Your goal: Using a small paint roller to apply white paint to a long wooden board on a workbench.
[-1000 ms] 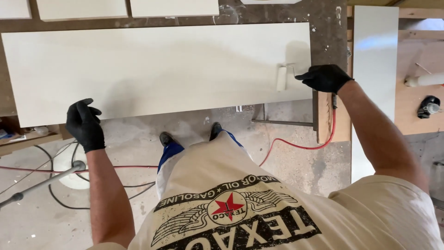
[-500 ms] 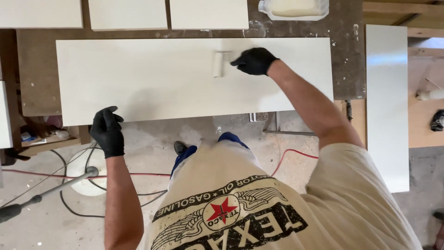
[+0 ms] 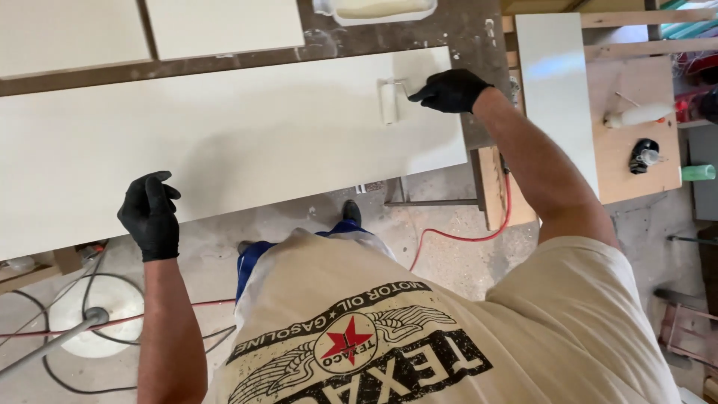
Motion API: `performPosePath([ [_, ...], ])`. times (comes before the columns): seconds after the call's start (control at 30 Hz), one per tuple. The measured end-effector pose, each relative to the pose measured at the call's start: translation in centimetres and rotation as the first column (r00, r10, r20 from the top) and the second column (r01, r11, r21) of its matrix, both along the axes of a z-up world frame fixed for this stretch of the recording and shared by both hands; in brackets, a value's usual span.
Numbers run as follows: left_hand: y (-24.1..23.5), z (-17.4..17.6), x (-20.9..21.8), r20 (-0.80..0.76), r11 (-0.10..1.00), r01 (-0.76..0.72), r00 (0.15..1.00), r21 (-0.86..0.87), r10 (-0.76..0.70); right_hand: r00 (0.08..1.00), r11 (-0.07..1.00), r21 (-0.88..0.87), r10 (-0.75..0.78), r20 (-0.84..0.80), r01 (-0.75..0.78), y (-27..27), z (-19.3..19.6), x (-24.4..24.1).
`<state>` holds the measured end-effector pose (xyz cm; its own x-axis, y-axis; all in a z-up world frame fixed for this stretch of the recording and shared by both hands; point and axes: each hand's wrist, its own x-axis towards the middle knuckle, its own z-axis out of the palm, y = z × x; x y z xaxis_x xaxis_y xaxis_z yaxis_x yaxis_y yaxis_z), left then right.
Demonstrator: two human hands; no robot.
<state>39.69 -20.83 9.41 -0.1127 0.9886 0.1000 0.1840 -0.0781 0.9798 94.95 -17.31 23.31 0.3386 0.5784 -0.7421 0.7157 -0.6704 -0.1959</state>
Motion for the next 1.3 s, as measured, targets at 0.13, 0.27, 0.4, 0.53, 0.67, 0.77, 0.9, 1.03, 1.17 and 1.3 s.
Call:
performPosePath([
  [0.13,-0.5,0.6,7.7,0.031,0.996,-0.002,1.0,-0.093,0.005,0.985,0.985,-0.035,0.172,0.016,-0.171,-2.6,-3.8,11.2],
  [0.27,-1.1,1.1,12.2,-0.003,0.999,0.001,1.0,-0.033,-0.002,0.641,0.657,0.035,0.721,0.264,-0.753,-5.6,-10.7,18.6],
  [0.4,-1.8,1.5,13.1,-0.08,1.0,-0.03,0.996,-0.009,0.029,0.515,0.365,0.404,0.772,0.372,-0.839,-3.4,-15.9,17.7],
  [0.53,-1.7,2.3,13.5,-0.078,0.999,-0.035,0.996,-0.02,0.033,0.543,0.409,0.395,0.771,0.333,-0.823,4.2,-20.2,9.9],
  [0.67,-1.0,2.6,14.1,-0.061,1.0,-0.002,0.998,0.007,0.002,0.535,0.322,0.501,0.76,0.37,-0.803,7.2,-23.9,6.8],
  [0.77,-0.8,1.9,14.3,-0.056,1.0,-0.009,0.998,0.005,0.009,0.516,0.309,0.475,0.755,0.404,-0.824,3.1,-21.1,11.0],
  [0.9,-0.6,0.9,14.6,-0.038,0.999,-0.041,0.998,-0.015,0.04,0.69,0.597,0.387,0.705,0.165,-0.703,-5.6,-14.3,19.7],
  [1.03,-2.3,1.6,14.5,-0.046,0.99,-0.138,0.99,-0.023,0.136,0.425,0.347,0.247,0.777,0.465,-0.905,-5.3,-16.3,20.3],
  [1.17,-3.9,1.6,12.8,-0.056,0.982,-0.186,0.981,-0.035,0.184,0.512,0.399,0.335,0.763,0.395,-0.853,0.8,-17.8,13.3],
  [1.3,-5.5,2.2,9.5,-0.031,0.967,-0.25,0.968,-0.044,0.249,0.442,0.341,0.303,0.811,0.383,-0.89,7.8,-17.8,3.7],
])
